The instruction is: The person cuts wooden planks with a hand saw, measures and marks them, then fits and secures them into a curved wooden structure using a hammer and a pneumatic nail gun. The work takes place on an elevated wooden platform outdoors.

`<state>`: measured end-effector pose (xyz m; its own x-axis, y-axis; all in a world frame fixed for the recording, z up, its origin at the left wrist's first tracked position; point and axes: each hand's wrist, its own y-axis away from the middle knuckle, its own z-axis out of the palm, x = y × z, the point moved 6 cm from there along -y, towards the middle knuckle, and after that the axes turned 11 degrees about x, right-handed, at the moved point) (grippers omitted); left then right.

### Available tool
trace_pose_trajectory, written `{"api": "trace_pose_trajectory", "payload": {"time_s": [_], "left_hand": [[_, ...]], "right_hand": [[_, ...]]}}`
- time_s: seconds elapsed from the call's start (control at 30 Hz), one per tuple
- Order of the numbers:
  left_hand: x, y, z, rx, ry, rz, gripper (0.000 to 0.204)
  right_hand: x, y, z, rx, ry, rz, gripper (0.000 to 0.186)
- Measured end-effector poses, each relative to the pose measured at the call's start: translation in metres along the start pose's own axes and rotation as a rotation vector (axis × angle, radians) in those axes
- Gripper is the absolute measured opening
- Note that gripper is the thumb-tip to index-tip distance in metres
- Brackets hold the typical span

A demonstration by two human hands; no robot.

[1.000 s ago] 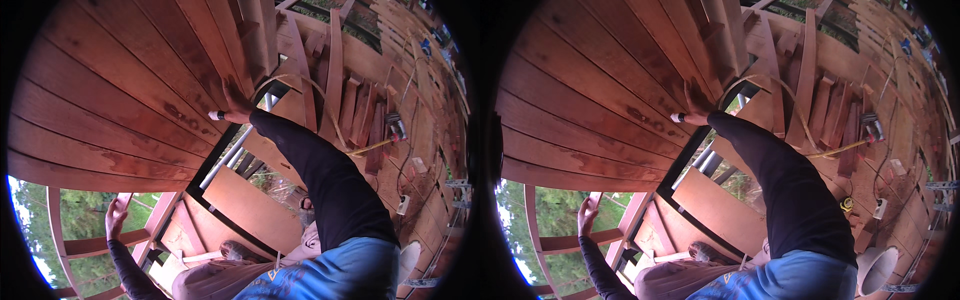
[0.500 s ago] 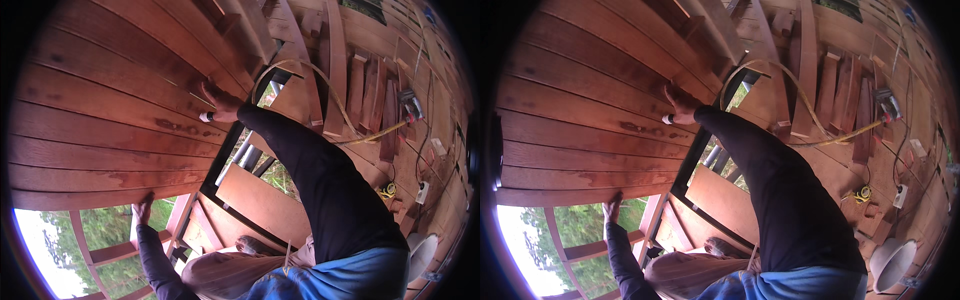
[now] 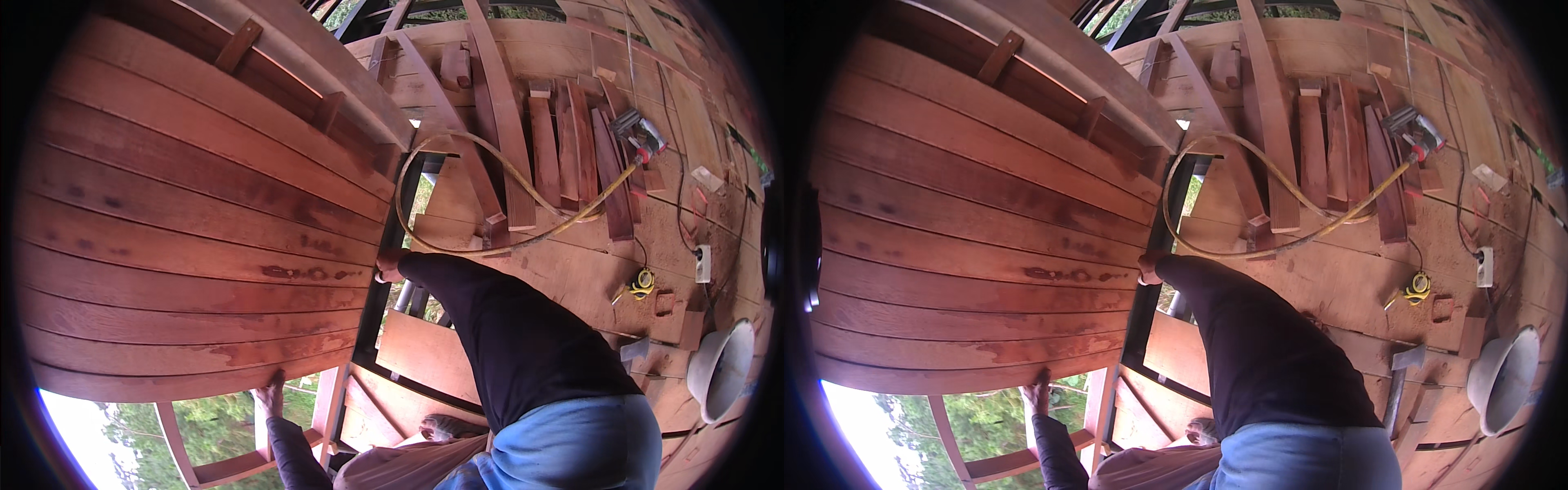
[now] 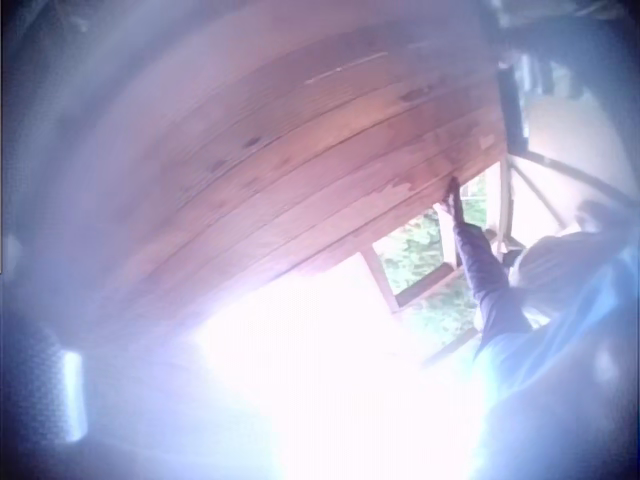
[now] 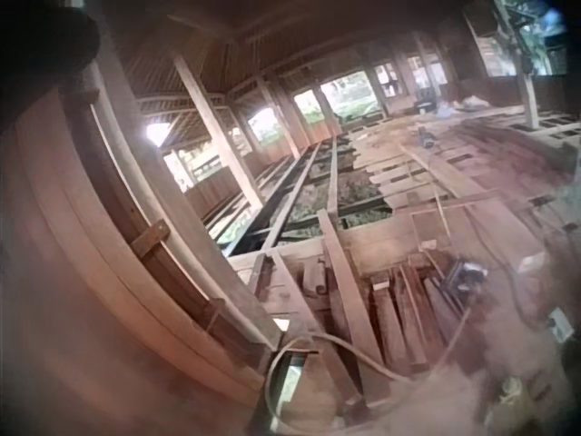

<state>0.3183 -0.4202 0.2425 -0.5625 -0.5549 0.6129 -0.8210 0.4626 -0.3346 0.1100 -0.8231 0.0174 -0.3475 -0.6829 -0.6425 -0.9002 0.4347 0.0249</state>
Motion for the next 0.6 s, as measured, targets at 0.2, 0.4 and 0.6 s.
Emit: {"api": "trace_pose_trajectory", "payload": {"time_s": [0.2,0.4,0.6], "left_hand": [[0.006,0.001,0.009,-0.182,-0.084,-0.196,0.057],[0.007,0.006,0.017,-0.147,-0.078,-0.219,0.052],[0.045,0.021,0.022,-0.125,0.011,-0.232,0.057]], "right_hand": [[0.006,-0.002,0.009,-0.075,0.098,-0.091,0.032],[-0.001,0.008,-0.014,-0.058,-0.007,0.058,0.040],[-0.022,0.020,-0.035,-0.074,-0.072,0.061,0.042]]}}
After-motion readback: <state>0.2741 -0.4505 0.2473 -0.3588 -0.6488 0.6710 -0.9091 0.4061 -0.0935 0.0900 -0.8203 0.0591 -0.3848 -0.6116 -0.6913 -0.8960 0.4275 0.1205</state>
